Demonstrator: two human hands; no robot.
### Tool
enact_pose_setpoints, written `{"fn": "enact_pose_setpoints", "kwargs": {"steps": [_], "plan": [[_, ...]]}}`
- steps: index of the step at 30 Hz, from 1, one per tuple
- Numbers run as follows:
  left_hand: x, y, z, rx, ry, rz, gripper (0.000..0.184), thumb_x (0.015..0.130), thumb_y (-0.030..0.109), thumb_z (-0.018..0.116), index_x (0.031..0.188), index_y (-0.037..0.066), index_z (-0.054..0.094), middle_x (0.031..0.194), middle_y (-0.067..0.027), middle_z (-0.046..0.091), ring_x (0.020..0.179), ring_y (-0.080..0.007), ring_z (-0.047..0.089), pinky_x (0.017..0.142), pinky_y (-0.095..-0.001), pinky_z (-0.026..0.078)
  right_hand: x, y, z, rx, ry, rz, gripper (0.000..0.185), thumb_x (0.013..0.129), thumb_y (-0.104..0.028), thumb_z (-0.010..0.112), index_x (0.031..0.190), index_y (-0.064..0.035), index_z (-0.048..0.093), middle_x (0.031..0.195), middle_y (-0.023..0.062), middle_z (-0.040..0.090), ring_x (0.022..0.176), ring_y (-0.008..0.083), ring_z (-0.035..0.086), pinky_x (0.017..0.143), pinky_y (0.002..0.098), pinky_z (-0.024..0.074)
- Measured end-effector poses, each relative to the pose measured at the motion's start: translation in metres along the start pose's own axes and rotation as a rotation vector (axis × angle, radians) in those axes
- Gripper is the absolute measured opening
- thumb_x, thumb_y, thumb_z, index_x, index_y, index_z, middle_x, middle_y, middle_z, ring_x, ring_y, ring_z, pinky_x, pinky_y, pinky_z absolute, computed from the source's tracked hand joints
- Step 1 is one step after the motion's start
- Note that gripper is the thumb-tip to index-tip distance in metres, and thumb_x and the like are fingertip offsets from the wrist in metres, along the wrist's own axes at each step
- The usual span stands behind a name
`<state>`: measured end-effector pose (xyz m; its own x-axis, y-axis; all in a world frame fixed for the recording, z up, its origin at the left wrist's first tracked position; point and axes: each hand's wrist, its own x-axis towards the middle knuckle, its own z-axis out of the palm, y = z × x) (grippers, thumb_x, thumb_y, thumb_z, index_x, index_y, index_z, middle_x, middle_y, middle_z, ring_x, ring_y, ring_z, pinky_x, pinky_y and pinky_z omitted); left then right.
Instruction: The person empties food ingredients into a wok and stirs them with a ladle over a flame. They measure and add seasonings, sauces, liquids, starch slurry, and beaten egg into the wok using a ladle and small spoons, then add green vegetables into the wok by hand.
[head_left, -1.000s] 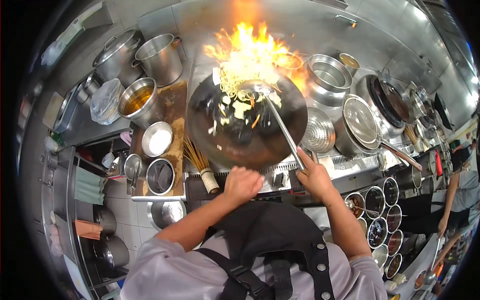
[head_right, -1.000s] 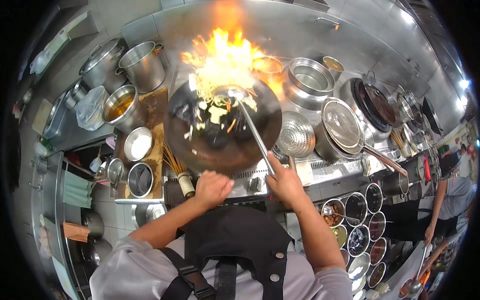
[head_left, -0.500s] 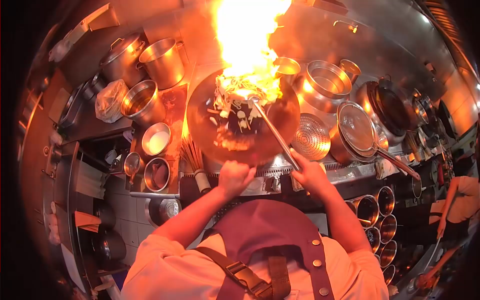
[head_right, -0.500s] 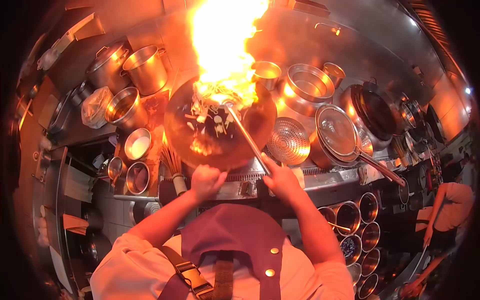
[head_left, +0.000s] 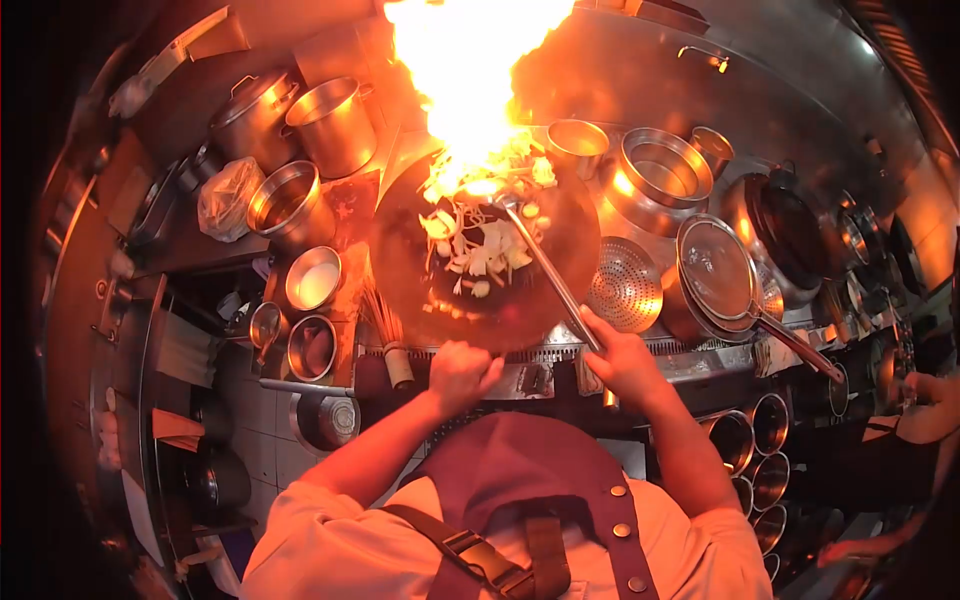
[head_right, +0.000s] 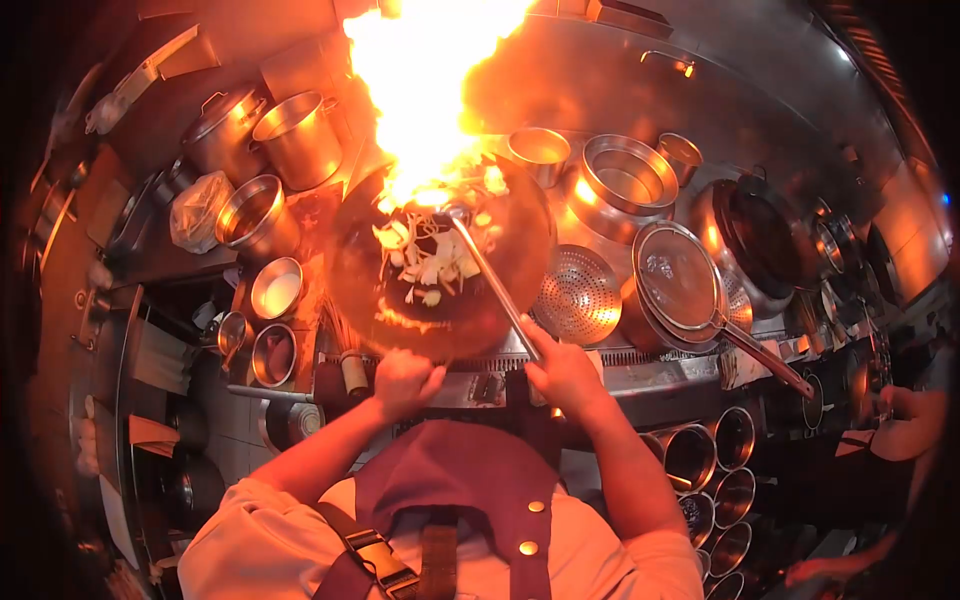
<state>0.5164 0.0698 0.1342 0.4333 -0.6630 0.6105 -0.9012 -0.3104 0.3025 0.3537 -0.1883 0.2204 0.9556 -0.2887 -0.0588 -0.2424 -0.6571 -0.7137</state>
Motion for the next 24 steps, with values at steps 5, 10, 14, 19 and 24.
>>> {"fn": "enact_pose_setpoints", "kwargs": {"steps": [5,10,14,19,24], "plan": [[0.063,-0.001,-0.033,-0.081,-0.093,-0.084,0.037,0.085,0.029,0.073,0.058,0.01,0.054,0.057,-0.0112,0.053,0.057,-0.0323,0.057,0.057,-0.0468,0.044,-0.058,-0.027,-0.084,0.239,-0.242,0.216,0.07,0.085,-0.019,0.071,0.151,-0.0183,0.05,0.081,0.0159,0.072,0.071,0.0282,0.068,0.073,0.042,0.0531],[0.071,-0.037,0.019,-0.106,0.019,-0.078,0.038,0.086,0.029,0.071,0.059,0.009,0.054,0.058,-0.0121,0.054,0.059,-0.0323,0.057,0.059,-0.0469,0.045,-0.03,-0.018,-0.054,0.04,-0.191,0.152,0.071,0.086,-0.018,0.071,0.152,-0.017,0.048,0.081,0.0129,0.072,0.069,0.0228,0.067,0.071,0.0356,0.0532],[0.002,-0.005,-0.002,-0.011,-0.112,0.047,0.034,0.081,0.026,0.075,0.059,0.009,0.056,0.057,-0.0109,0.054,0.056,-0.0304,0.058,0.056,-0.0455,0.045,-0.015,-0.005,0.018,0.112,0.048,0.018,0.067,0.089,-0.015,0.069,0.153,-0.0186,0.047,0.091,0.0184,0.071,0.068,0.023,0.066,0.069,0.0372,0.0533],[0.059,-0.034,-0.01,-0.101,-0.057,0.017,0.03,0.084,0.03,0.072,0.065,0.009,0.063,0.063,-0.012,0.059,0.061,-0.0338,0.06,0.059,-0.0478,0.048,-0.06,0.029,0.114,0.18,0.259,-0.034,0.074,0.091,-0.011,0.07,0.158,-0.017,0.038,0.108,0.0234,0.072,0.069,0.0205,0.066,0.072,0.0362,0.0542],[0.061,-0.087,0.022,-0.191,-0.081,-0.056,0.029,0.086,0.029,0.072,0.105,0.007,0.069,0.105,-0.0185,0.063,0.105,-0.0381,0.059,0.087,-0.0507,0.049,-0.063,0.022,0.173,0.159,0.303,0.179,0.073,0.091,-0.007,0.07,0.158,-0.0179,0.04,0.115,0.0227,0.07,0.066,0.0182,0.063,0.069,0.0316,0.0526]]}}
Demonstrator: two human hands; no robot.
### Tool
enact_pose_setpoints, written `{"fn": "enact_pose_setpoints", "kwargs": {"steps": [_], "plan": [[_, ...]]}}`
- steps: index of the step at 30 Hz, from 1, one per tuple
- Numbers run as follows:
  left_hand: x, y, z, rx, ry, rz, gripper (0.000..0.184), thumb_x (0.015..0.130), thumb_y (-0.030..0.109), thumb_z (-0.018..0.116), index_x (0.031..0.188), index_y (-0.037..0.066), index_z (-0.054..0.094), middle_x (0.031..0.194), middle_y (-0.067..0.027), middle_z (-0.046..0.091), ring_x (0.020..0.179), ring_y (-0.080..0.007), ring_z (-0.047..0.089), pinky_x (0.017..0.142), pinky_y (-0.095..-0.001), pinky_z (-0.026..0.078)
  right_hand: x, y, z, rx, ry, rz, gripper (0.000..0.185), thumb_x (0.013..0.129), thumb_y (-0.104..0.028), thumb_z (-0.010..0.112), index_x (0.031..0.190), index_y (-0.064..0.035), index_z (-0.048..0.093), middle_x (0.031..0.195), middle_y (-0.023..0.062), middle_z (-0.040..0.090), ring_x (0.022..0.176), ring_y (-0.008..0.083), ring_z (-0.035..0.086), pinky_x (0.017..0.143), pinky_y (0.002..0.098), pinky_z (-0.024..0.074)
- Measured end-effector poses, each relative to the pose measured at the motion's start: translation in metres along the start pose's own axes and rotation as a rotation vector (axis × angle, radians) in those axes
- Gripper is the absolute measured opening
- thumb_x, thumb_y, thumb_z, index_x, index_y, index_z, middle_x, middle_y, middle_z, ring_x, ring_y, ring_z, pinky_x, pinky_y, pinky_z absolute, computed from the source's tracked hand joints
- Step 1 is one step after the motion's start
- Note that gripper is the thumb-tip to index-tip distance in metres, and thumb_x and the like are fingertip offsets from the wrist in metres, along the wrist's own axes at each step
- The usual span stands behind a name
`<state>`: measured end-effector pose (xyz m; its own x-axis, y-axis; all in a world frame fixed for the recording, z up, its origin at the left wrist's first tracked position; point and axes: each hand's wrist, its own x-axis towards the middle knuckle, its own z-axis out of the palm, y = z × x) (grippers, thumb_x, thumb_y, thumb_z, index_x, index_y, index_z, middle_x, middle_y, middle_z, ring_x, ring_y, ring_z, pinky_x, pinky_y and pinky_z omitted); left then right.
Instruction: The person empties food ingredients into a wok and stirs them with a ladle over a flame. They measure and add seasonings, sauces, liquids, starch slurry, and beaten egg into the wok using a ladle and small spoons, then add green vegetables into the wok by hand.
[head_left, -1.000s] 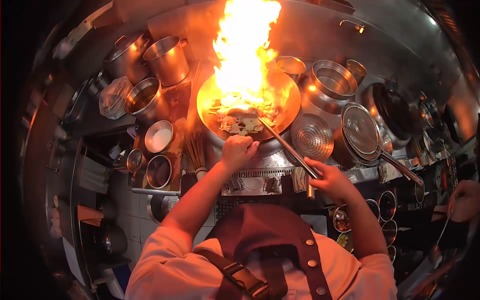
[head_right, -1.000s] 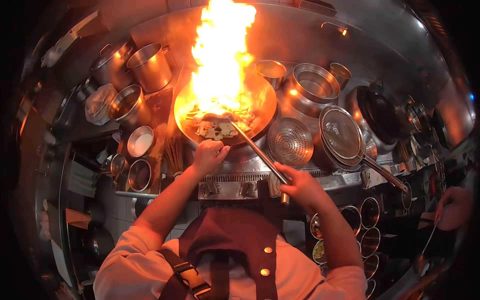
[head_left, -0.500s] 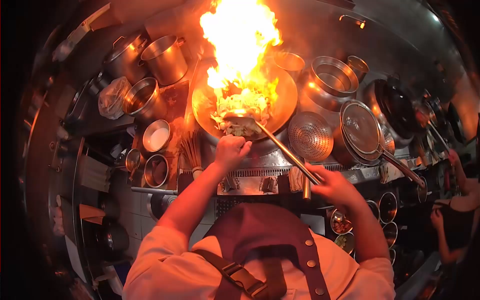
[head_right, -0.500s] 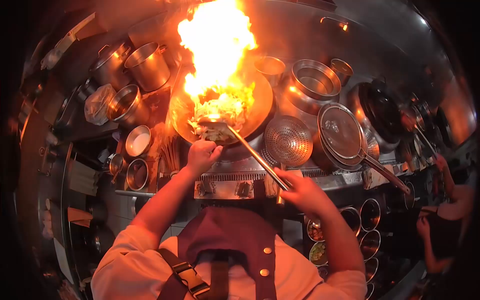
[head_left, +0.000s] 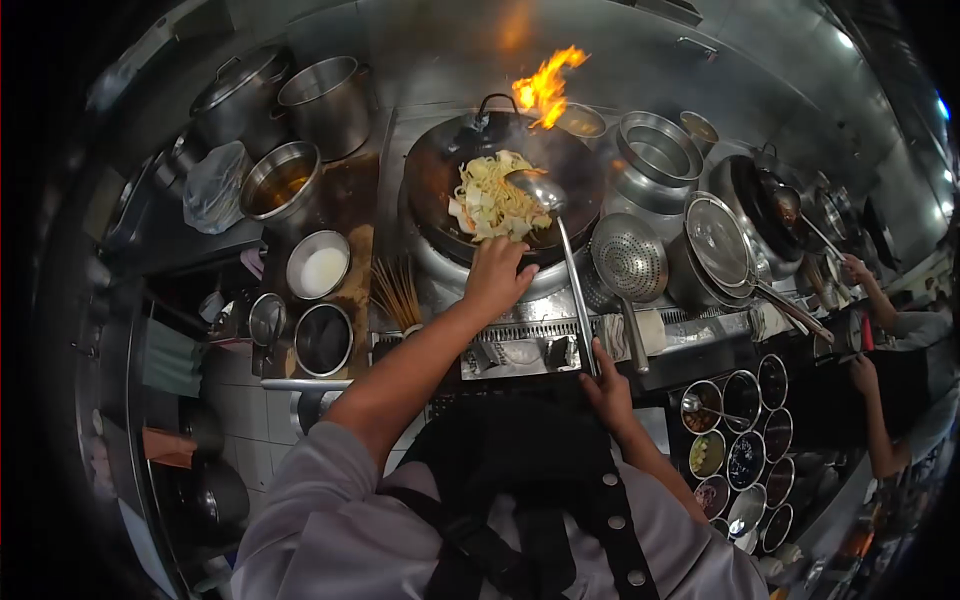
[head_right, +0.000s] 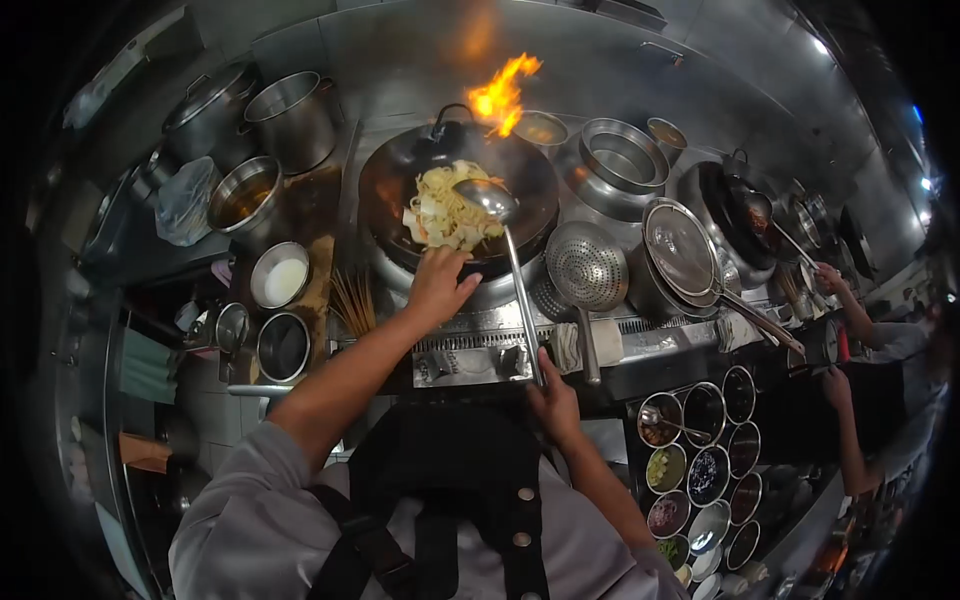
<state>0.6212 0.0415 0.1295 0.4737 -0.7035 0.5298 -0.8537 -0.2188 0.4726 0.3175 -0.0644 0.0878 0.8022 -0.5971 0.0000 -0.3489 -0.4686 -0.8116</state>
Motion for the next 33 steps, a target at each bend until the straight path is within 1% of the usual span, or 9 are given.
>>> {"fn": "enact_pose_setpoints", "kwargs": {"steps": [2,5,8,18,21,25,29,31,33], "plan": [[-0.029,-0.004,-0.007,-0.027,0.103,0.031,0.041,0.085,0.029,0.072,0.12,0.008,0.067,0.123,-0.0204,0.06,0.12,-0.0404,0.054,0.097,-0.052,0.047,0.001,-0.02,-0.003,-0.022,-0.034,0.141,0.073,0.091,-0.007,0.069,0.157,-0.0179,0.04,0.097,0.0172,0.071,0.062,0.0151,0.056,0.066,0.0284,0.0504],[-0.113,-0.029,-0.038,0.249,-0.193,-0.229,0.062,0.081,0.031,0.076,0.136,0.009,0.059,0.153,-0.0252,0.036,0.135,-0.0487,0.04,0.107,-0.0572,0.041,0.015,-0.056,-0.006,0.022,0.199,-0.126,0.074,0.09,-0.004,0.068,0.158,-0.0104,0.038,0.06,0.0006,0.054,0.054,0.0106,0.047,0.059,0.0289,0.0481],[-0.155,-0.062,-0.053,0.22,-0.468,-0.532,0.057,0.078,0.03,0.076,0.129,0.008,0.064,0.157,-0.0287,0.03,0.133,-0.0526,0.041,0.108,-0.0576,0.042,0.046,-0.129,-0.013,0.021,0.183,-0.276,0.078,0.089,0.003,0.065,0.159,-0.0069,0.032,0.1,0.0072,0.065,0.074,0.0078,0.059,0.065,0.0238,0.0482],[-0.207,-0.103,-0.134,0.012,-0.693,-0.603,0.06,0.08,0.035,0.078,0.133,0.011,0.065,0.16,-0.0292,0.03,0.14,-0.055,0.037,0.115,-0.0472,0.039,0.182,-0.356,0.051,0.646,-0.348,-0.186,0.077,0.085,0.004,0.062,0.156,-0.0065,0.033,0.081,0.0048,0.061,0.062,0.0112,0.057,0.055,0.0256,0.0468],[-0.244,-0.122,-0.154,-0.455,-0.562,-0.517,0.058,0.09,0.036,0.075,0.141,0.013,0.059,0.162,-0.0271,0.028,0.146,-0.0467,0.035,0.118,-0.0424,0.036,0.29,-0.394,0.095,0.451,-0.417,-0.236,0.072,0.083,-0.003,0.067,0.15,-0.0025,0.041,0.077,0.0071,0.062,0.062,0.0147,0.058,0.057,0.0292,0.048],[-0.282,-0.082,-0.256,-0.58,-0.388,-0.919,0.045,0.099,0.023,0.067,0.142,0.011,0.058,0.136,-0.0161,0.061,0.126,-0.029,0.06,0.107,-0.0373,0.047,0.436,-0.422,0.218,0.259,-0.453,-0.306,0.061,0.08,-0.006,0.07,0.139,0.0012,0.053,0.082,0.0103,0.067,0.065,0.0193,0.062,0.059,0.0362,0.0508],[-0.375,-0.015,-0.275,-0.764,0.403,-1.434,0.033,0.096,0.012,0.068,0.126,0.001,0.064,0.118,-0.0133,0.069,0.103,-0.0206,0.067,0.087,-0.0373,0.055,0.525,-0.445,0.309,0.112,-0.53,-0.387,0.035,0.08,-0.005,0.067,0.115,0.0003,0.063,0.078,0.0097,0.065,0.062,0.0202,0.06,0.054,0.0373,0.0484],[-0.474,0.013,-0.246,-0.229,0.464,-1.619,0.03,0.092,0.01,0.069,0.12,-0.001,0.065,0.106,-0.0144,0.072,0.093,-0.0224,0.07,0.079,-0.0373,0.056,0.524,-0.474,0.312,0.484,-0.744,0.213,0.006,0.082,-0.005,0.062,0.088,-0.0051,0.06,0.072,0.0079,0.059,0.06,0.0204,0.058,0.049,0.0338,0.0424],[-0.563,0.055,-0.208,0.096,0.447,-1.74,0.031,0.09,0.011,0.07,0.118,-0.002,0.065,0.096,-0.0144,0.073,0.085,-0.0234,0.07,0.076,-0.0363,0.056,0.538,-0.476,0.314,0.859,-0.796,0.288,0.003,0.083,-0.006,0.059,0.082,-0.0068,0.057,0.069,0.0079,0.056,0.058,0.0204,0.057,0.047,0.0322,0.0394]]}}
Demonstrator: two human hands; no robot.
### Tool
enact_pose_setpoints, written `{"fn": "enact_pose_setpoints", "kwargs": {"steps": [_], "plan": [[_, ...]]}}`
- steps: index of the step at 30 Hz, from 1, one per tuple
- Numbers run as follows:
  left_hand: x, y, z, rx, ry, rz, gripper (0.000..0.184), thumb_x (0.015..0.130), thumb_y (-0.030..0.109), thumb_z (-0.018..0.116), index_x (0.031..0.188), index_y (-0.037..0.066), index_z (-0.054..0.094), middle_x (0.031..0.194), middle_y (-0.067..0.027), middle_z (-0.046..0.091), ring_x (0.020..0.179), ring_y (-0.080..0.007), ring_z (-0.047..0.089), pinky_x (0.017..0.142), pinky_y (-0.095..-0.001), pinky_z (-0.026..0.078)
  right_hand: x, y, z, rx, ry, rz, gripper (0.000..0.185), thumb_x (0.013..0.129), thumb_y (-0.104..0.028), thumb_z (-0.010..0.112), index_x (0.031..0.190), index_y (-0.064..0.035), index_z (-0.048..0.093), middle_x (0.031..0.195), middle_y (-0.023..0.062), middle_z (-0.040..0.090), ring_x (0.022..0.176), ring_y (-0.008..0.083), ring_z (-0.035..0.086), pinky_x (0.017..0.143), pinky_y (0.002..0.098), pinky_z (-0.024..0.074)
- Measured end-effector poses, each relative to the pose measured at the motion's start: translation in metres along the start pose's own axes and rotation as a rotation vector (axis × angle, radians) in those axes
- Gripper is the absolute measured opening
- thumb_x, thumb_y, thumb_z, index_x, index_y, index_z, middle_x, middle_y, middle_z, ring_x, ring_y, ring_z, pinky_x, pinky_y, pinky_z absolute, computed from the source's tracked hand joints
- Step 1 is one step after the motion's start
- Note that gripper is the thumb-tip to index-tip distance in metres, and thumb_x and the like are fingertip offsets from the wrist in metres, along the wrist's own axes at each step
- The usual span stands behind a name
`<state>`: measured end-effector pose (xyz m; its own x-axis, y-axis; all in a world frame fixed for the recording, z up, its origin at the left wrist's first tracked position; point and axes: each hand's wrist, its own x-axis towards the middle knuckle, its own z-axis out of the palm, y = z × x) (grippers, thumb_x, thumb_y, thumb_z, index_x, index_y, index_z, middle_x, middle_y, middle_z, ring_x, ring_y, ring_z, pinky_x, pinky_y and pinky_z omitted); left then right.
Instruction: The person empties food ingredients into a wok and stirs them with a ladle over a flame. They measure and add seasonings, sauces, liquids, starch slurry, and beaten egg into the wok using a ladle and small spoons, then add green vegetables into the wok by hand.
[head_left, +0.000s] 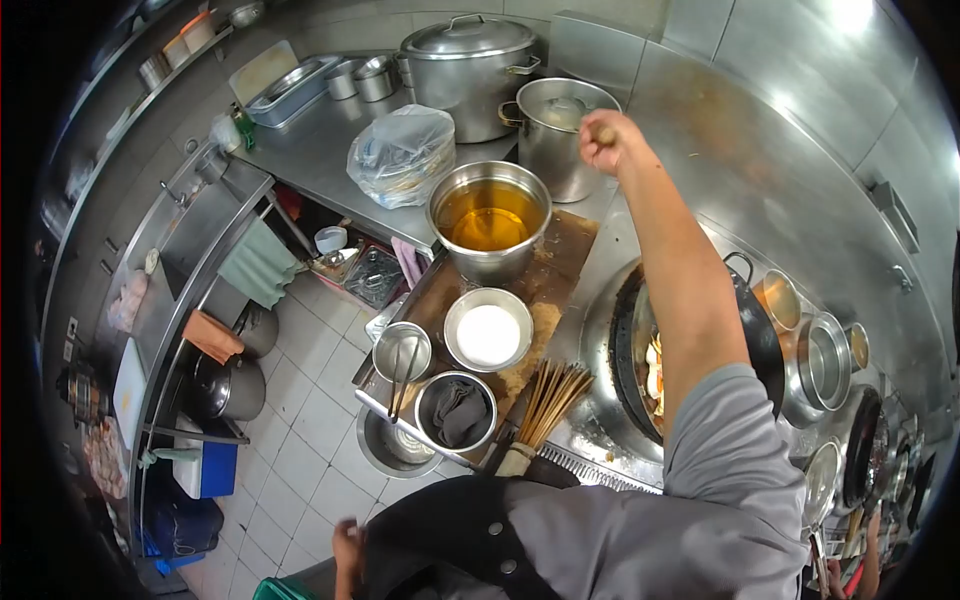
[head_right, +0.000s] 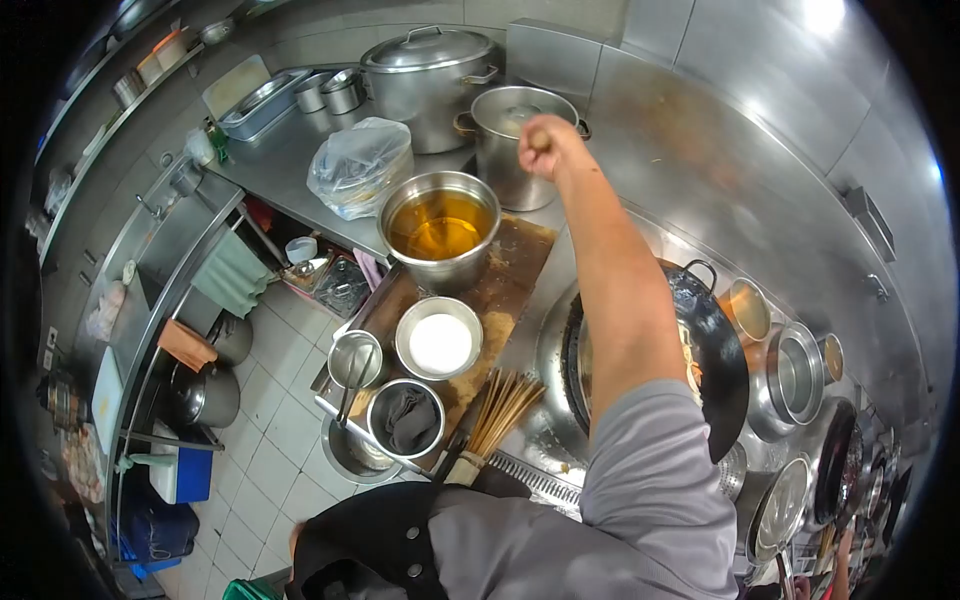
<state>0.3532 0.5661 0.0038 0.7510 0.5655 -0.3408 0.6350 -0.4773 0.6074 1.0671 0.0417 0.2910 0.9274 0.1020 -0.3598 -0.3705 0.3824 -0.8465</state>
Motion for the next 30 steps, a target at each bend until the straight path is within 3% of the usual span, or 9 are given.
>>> {"fn": "enact_pose_setpoints", "kwargs": {"steps": [2,6,14,21,23,24,26,29,30], "plan": [[-0.028,-0.094,0.002,0.209,-0.134,0.091,0.028,0.09,0.009,0.068,0.115,-0.002,0.065,0.095,-0.0156,0.073,0.081,-0.0235,0.07,0.073,-0.0364,0.055,0.003,-0.014,-0.006,0.603,-0.133,0.113,0.008,0.086,-0.007,0.054,0.078,-0.0078,0.052,0.066,0.009,0.052,0.056,0.021,0.055,0.045,0.0305,0.0347],[-0.072,-0.109,0.008,0.184,-0.241,-0.377,0.027,0.09,0.01,0.069,0.115,-0.002,0.065,0.094,-0.0157,0.073,0.081,-0.0235,0.07,0.074,-0.0365,0.055,-0.034,-0.021,0.005,0.894,-0.155,-0.038,0.005,0.083,-0.006,0.054,0.08,-0.006,0.05,0.066,0.0109,0.053,0.055,0.0216,0.055,0.046,0.0302,0.0348],[0.024,-0.091,0.018,0.13,-0.317,-0.139,0.026,0.091,0.011,0.069,0.114,-0.001,0.065,0.094,-0.0161,0.073,0.081,-0.0235,0.07,0.074,-0.0367,0.055,-0.148,-0.03,-0.012,1.051,-0.337,-0.173,0.008,0.081,-0.005,0.059,0.078,-0.0014,0.052,0.074,0.0112,0.054,0.058,0.0181,0.054,0.046,0.0285,0.039],[0.152,-0.09,0.01,0.126,-0.336,0.452,0.025,0.091,0.012,0.069,0.113,-0.001,0.065,0.093,-0.0164,0.074,0.081,-0.0235,0.07,0.074,-0.0369,0.055,-0.315,0.02,-0.057,1.06,-0.285,-0.266,0.01,0.082,-0.007,0.06,0.079,-0.0003,0.054,0.076,0.0121,0.056,0.06,0.0171,0.054,0.047,0.0281,0.0399],[0.159,-0.08,0.018,-0.251,-0.289,0.015,0.029,0.09,0.017,0.071,0.112,0.0,0.066,0.091,-0.0169,0.075,0.082,-0.0253,0.072,0.075,-0.0367,0.055,-0.354,0.044,-0.081,1.057,-0.226,-0.268,0.011,0.084,-0.009,0.061,0.079,-0.0011,0.055,0.077,0.0113,0.057,0.061,0.0162,0.055,0.047,0.0279,0.0404],[0.165,-0.085,0.017,-0.24,-0.314,0.022,0.029,0.09,0.017,0.071,0.112,0.0,0.066,0.091,-0.0169,0.075,0.082,-0.0253,0.072,0.075,-0.0367,0.055,-0.366,0.059,-0.101,0.953,-0.179,-0.252,0.011,0.084,-0.01,0.061,0.078,-0.002,0.055,0.077,0.0105,0.058,0.061,0.0157,0.055,0.047,0.0276,0.0405],[0.186,-0.1,0.018,0.29,-0.432,0.313,0.035,0.091,0.024,0.073,0.115,0.0,0.065,0.085,-0.0157,0.074,0.08,-0.0246,0.072,0.075,-0.0348,0.056,-0.398,0.081,-0.125,0.739,-0.076,-0.12,0.011,0.086,-0.012,0.062,0.081,-0.0037,0.057,0.077,0.009,0.06,0.062,0.0147,0.057,0.046,0.0266,0.041],[0.171,-0.1,0.03,0.213,-0.494,0.419,0.038,0.092,0.025,0.073,0.116,-0.003,0.063,0.086,-0.0159,0.074,0.08,-0.0227,0.072,0.074,-0.0332,0.056,-0.43,0.118,-0.167,0.167,0.39,0.102,0.026,0.081,-0.011,0.066,0.103,0.0009,0.06,0.075,0.0138,0.065,0.064,0.025,0.061,0.054,0.0341,0.049],[0.164,-0.111,0.034,0.382,-0.404,0.632,0.04,0.096,0.026,0.07,0.117,-0.006,0.061,0.089,-0.017,0.075,0.081,-0.0215,0.073,0.074,-0.0326,0.057,-0.438,0.128,-0.159,0.165,0.385,0.108,0.026,0.081,-0.011,0.066,0.103,0.0009,0.06,0.075,0.0138,0.065,0.064,0.025,0.061,0.054,0.0341,0.049]]}}
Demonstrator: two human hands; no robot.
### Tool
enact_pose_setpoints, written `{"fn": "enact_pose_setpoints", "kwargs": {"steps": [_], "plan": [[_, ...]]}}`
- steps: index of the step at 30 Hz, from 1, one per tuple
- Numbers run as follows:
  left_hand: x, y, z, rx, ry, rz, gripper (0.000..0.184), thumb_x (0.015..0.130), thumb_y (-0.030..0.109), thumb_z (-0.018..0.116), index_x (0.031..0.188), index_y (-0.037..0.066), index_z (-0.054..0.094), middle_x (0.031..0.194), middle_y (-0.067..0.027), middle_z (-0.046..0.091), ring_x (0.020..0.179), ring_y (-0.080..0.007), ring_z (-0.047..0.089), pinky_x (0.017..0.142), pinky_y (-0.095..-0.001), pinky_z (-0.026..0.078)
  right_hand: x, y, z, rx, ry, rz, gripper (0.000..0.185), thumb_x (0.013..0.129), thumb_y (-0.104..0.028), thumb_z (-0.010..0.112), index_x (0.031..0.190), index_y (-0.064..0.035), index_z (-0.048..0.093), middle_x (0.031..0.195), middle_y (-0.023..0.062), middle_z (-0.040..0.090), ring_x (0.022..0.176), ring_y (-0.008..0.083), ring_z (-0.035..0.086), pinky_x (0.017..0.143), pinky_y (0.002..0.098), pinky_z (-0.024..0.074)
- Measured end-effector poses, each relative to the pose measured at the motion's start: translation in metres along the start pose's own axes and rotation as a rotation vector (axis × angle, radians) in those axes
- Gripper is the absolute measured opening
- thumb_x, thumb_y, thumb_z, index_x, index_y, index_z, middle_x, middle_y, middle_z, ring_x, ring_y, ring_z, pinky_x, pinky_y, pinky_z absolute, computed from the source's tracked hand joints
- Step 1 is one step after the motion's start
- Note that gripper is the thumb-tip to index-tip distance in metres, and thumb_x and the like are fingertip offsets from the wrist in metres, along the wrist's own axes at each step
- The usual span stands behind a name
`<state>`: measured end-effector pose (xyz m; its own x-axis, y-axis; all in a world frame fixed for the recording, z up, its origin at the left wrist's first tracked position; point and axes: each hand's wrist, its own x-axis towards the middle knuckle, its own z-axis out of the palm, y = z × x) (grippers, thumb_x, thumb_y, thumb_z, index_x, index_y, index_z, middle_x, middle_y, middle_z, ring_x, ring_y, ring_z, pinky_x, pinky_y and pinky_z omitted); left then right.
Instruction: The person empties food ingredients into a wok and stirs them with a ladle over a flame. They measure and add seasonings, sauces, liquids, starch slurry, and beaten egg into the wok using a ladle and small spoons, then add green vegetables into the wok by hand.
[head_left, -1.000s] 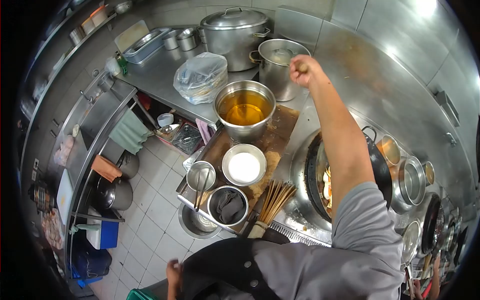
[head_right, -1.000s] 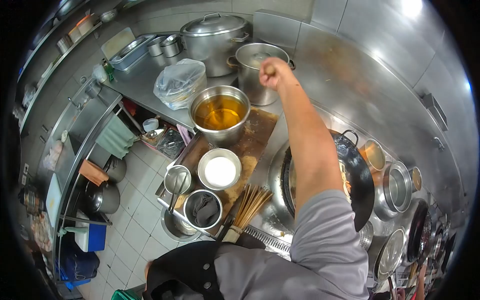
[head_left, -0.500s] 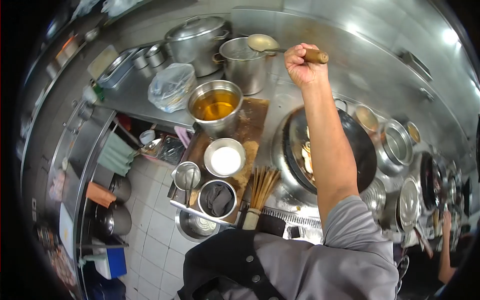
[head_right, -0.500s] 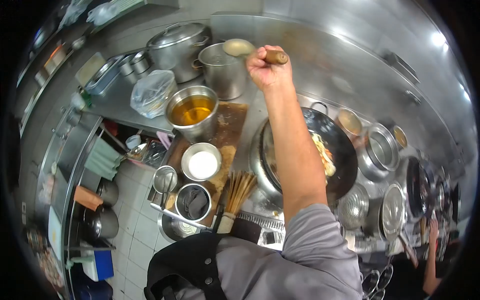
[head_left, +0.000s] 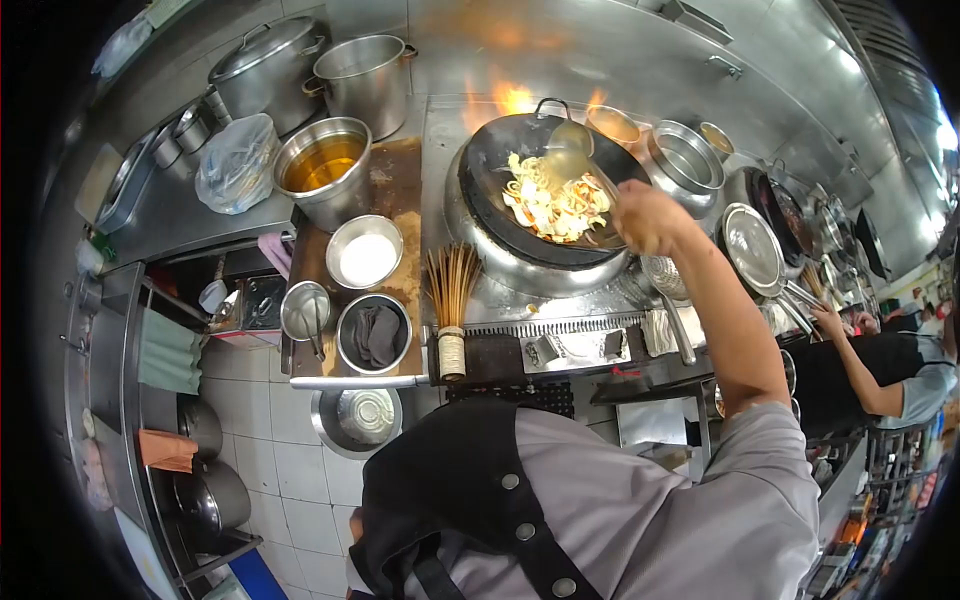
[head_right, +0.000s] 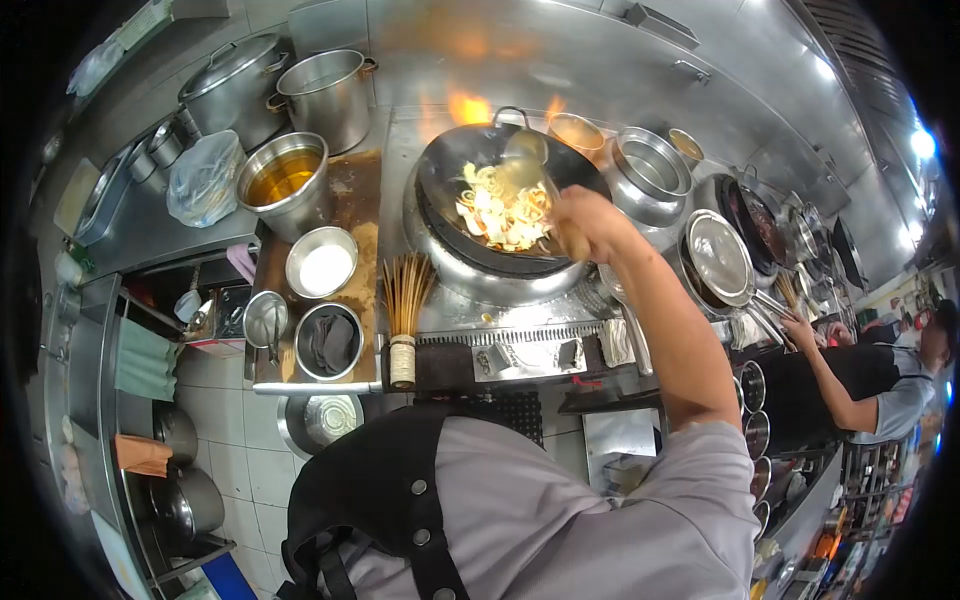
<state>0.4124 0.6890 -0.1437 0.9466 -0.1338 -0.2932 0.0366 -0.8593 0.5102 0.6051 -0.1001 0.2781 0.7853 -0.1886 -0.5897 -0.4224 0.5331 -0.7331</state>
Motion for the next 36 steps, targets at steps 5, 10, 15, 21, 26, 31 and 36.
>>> {"fn": "enact_pose_setpoints", "kwargs": {"steps": [5,10,15,21,26,31,36], "plan": [[-0.031,0.007,0.018,-0.196,-0.165,-0.324,0.038,0.095,0.025,0.069,0.116,-0.006,0.062,0.091,-0.0177,0.075,0.083,-0.0232,0.073,0.075,-0.0334,0.057,-0.043,0.008,0.021,-1.37,0.498,-0.596,0.077,0.08,-0.013,0.068,0.152,-0.0073,0.042,0.093,0.0198,0.071,0.079,0.0305,0.07,0.076,0.0375,0.0548],[-0.046,0.018,0.007,-0.316,-0.082,-0.444,0.037,0.095,0.024,0.069,0.115,-0.006,0.062,0.093,-0.0185,0.076,0.085,-0.025,0.074,0.075,-0.0342,0.057,-0.01,-0.024,0.087,-1.065,0.335,-0.849,0.08,0.08,-0.01,0.068,0.155,-0.0151,0.041,0.088,0.0128,0.064,0.079,0.0213,0.063,0.08,0.0356,0.0513],[-0.079,0.047,0.0,-0.508,0.112,-0.593,0.035,0.094,0.023,0.069,0.114,-0.006,0.063,0.095,-0.0192,0.076,0.087,-0.0267,0.074,0.076,-0.035,0.057,0.113,-0.089,0.185,-0.765,-0.086,-0.815,0.073,0.08,-0.005,0.069,0.148,-0.0061,0.045,0.081,0.0084,0.062,0.07,0.0169,0.061,0.063,0.0318,0.0493],[-0.135,0.119,0.026,-0.536,0.228,-0.726,0.031,0.092,0.021,0.07,0.111,-0.003,0.066,0.099,-0.0199,0.075,0.092,-0.0309,0.073,0.081,-0.0373,0.057,0.3,-0.12,0.286,-1.235,-0.056,-0.853,0.051,0.078,-0.009,0.07,0.127,0.0026,0.062,0.086,0.0112,0.068,0.07,0.0203,0.065,0.062,0.0319,0.0512],[-0.168,0.162,0.053,-0.521,0.154,-0.893,0.03,0.092,0.02,0.07,0.111,-0.003,0.066,0.099,-0.0199,0.075,0.092,-0.031,0.073,0.081,-0.0374,0.057,0.404,-0.153,0.323,-0.84,-0.434,-0.239,0.016,0.079,-0.009,0.064,0.092,-0.0003,0.064,0.071,0.0099,0.061,0.059,0.0221,0.06,0.048,0.033,0.0434],[-0.174,0.174,0.06,-0.521,0.119,-0.942,0.03,0.092,0.02,0.07,0.111,-0.003,0.066,0.1,-0.0199,0.075,0.093,-0.031,0.073,0.081,-0.0375,0.056,0.352,-0.163,0.336,0.314,-0.468,0.161,0.008,0.082,-0.005,0.055,0.075,-0.0073,0.053,0.061,0.0073,0.048,0.053,0.022,0.054,0.044,0.0293,0.0331],[-0.159,0.168,0.051,-0.494,0.093,-0.903,0.03,0.092,0.02,0.07,0.111,-0.003,0.066,0.1,-0.0198,0.075,0.093,-0.031,0.073,0.081,-0.0376,0.056,0.324,-0.167,0.323,0.665,-0.601,0.082,0.007,0.084,-0.007,0.054,0.078,-0.0055,0.05,0.065,0.0095,0.05,0.055,0.0232,0.055,0.045,0.0298,0.0345]]}}
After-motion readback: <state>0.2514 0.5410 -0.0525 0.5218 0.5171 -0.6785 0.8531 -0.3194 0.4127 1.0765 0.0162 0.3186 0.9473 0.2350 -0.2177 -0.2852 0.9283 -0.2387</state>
